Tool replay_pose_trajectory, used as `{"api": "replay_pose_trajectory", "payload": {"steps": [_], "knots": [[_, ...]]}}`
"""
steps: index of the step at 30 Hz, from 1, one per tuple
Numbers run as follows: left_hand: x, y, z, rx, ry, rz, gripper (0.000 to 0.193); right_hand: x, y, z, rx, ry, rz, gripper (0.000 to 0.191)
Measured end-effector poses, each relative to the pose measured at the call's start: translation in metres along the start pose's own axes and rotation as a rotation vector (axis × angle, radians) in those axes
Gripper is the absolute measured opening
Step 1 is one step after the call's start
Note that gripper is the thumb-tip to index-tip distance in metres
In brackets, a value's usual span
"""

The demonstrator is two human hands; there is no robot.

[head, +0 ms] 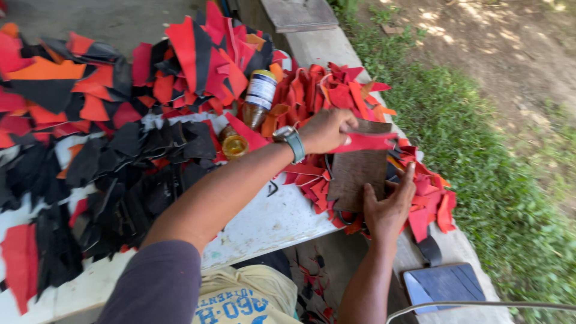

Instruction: The person repeatedly picks red and black leather strips, applies adhesive from a small jar to one edge, and presses the edges together to bond them. The bonded pieces are placed on a white table among many similar strips. The person handles the pieces one at a time, turning them over and aligning edges before pressing.

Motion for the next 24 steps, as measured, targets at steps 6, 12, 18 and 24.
{"api": "replay_pose_trajectory", "payload": {"steps": [6,12,18,24], "knots": [[-0.026,0.083,0.138,-0.187,-0.079,0.011,0.016,-0.004,0.003,-0.003,0.042,0.006,0.052,0.102],[-0.060,0.238,0.253,-0.491,-0.188,0.027,0.022,0.028,0.021,0.002,-0.112,0.081,0.355,0.073],[-0.096,0.400,0.313,-0.864,-0.496,0.063,0.020,-0.003,0.033,-0.042,-0.003,-0.052,0.272,0.042],[-0.155,0.543,0.354,-1.136,-0.628,0.122,0.018,-0.009,0.028,-0.109,0.033,-0.180,0.465,0.026]]}}
Point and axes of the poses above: each hand's wrist, its own y-axis away from the middle knuckle, its own z-axis out of the back of the hand, x = y × z, the point moved 6 cm from there along -y, towards the middle knuckle, and after that the axes turned 8 degrees about x, right-handed, at the moved point
